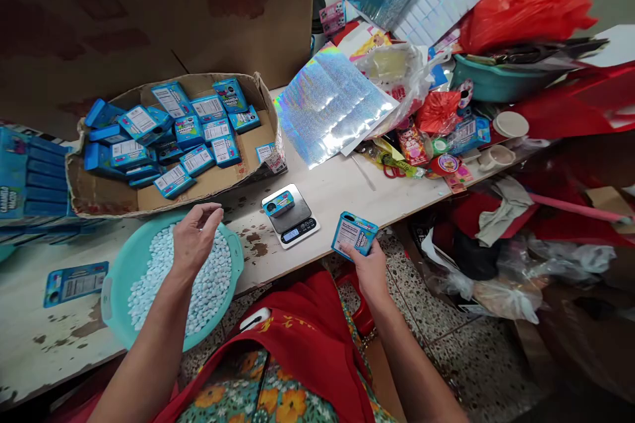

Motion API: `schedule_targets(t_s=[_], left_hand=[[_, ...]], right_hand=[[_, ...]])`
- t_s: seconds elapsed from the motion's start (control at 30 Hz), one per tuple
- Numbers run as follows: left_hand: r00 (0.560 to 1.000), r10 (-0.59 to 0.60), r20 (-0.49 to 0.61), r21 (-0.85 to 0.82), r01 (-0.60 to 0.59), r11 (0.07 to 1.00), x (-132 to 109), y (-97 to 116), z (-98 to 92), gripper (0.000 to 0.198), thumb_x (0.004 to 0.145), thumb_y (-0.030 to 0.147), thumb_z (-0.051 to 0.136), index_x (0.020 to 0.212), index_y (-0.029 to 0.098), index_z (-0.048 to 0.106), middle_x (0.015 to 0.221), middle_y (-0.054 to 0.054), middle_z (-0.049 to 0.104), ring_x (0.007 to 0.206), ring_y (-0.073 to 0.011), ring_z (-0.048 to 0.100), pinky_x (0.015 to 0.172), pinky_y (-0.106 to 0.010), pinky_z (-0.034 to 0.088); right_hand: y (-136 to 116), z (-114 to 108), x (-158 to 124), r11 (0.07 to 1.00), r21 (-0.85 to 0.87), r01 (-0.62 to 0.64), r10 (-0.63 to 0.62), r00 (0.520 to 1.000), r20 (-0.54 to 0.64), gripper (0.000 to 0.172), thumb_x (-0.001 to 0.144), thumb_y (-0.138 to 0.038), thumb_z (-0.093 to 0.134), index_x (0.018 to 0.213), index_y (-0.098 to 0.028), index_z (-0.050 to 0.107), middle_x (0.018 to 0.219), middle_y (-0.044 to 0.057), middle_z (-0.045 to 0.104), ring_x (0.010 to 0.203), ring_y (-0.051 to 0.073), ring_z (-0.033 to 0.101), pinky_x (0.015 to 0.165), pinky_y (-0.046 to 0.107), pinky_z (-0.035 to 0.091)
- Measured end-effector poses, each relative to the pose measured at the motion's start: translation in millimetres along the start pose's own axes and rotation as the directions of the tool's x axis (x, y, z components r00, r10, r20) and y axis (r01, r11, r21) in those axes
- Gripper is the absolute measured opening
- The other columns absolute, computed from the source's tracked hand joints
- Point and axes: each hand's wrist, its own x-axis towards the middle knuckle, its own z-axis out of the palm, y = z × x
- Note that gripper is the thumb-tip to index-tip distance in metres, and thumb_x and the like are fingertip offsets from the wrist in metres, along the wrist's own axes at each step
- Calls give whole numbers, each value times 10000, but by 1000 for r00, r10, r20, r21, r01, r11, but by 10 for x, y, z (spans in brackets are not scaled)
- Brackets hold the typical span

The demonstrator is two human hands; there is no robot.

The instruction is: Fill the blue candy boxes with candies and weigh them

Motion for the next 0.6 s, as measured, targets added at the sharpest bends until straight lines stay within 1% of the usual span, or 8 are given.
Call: schedule_targets(t_s=[0.13, 0.27, 0.33, 0.4, 0.43, 0.5, 0.57, 0.6], left_hand=[[994, 28, 109, 1, -29, 1000, 115, 88, 229, 293, 842, 410, 528, 1016, 193, 621, 897, -29, 667, 780, -159, 617, 765, -279, 475], [938, 188, 291, 149, -239, 960, 155, 245, 766, 563, 774, 397, 639, 1272, 191, 476, 1221, -116, 567, 1097, -250, 545, 916, -355, 433], [889, 168, 426, 259, -298, 919, 149, 333, 989, 547, 773, 320, 642, 1274, 181, 470, 1233, -144, 552, 1120, -276, 530, 912, -375, 429], [871, 82, 485, 313, -260, 914, 150, 380, 997, 411, 806, 261, 588, 1201, 173, 517, 1143, -140, 597, 1033, -264, 577, 858, -362, 449], [881, 54, 470, 303, -219, 927, 146, 375, 887, 366, 814, 259, 574, 1169, 177, 532, 1105, -127, 614, 991, -252, 593, 834, -348, 456], [935, 30, 354, 220, -115, 969, 85, 289, 435, 360, 813, 318, 583, 1150, 200, 534, 1073, -88, 633, 946, -223, 607, 808, -315, 464], [985, -34, 172, 135, 11, 991, -109, 104, -257, 414, 803, 397, 594, 1173, 229, 518, 1056, -48, 644, 918, -198, 613, 788, -289, 472], [992, -100, 75, 127, 90, 988, -265, -28, -649, 452, 794, 431, 595, 1193, 237, 506, 1050, -40, 648, 902, -195, 616, 780, -290, 477]], right_hand=[[47, -21, 23, 1000, 12, -18, 19, 999, -39, 500, 507, -346, 844, 932, -171, 646, 914, 61, 727, 788, 238, 686, 795, 426, 551], [9, 49, 34, 1000, 8, -8, 8, 999, -35, 493, 521, -364, 836, 933, -171, 647, 931, 62, 724, 807, 238, 685, 812, 425, 547], [-42, 131, 16, 1000, -9, 12, -12, 1000, 13, 485, 547, -395, 819, 942, -172, 648, 943, 67, 721, 829, 246, 682, 830, 437, 541], [-96, 236, -29, 998, -61, 22, -17, 997, 79, 471, 570, -427, 801, 941, -176, 655, 950, 74, 718, 851, 257, 677, 865, 461, 523], [-119, 295, -58, 995, -99, 24, -13, 994, 105, 471, 568, -433, 802, 940, -182, 657, 946, 74, 717, 854, 262, 675, 885, 476, 511], [-147, 431, -115, 988, -150, 27, -6, 991, 135, 487, 546, -429, 815, 945, -198, 657, 931, 71, 716, 847, 272, 673, 909, 501, 493], [-156, 602, -169, 993, -111, 28, -9, 984, 175, 516, 522, -408, 831, 965, -217, 649, 938, 65, 715, 851, 276, 674, 913, 505, 494], [-161, 701, -204, 997, -72, 27, -12, 978, 207, 524, 515, -396, 836, 972, -223, 646, 945, 62, 714, 858, 275, 674, 911, 498, 498]])
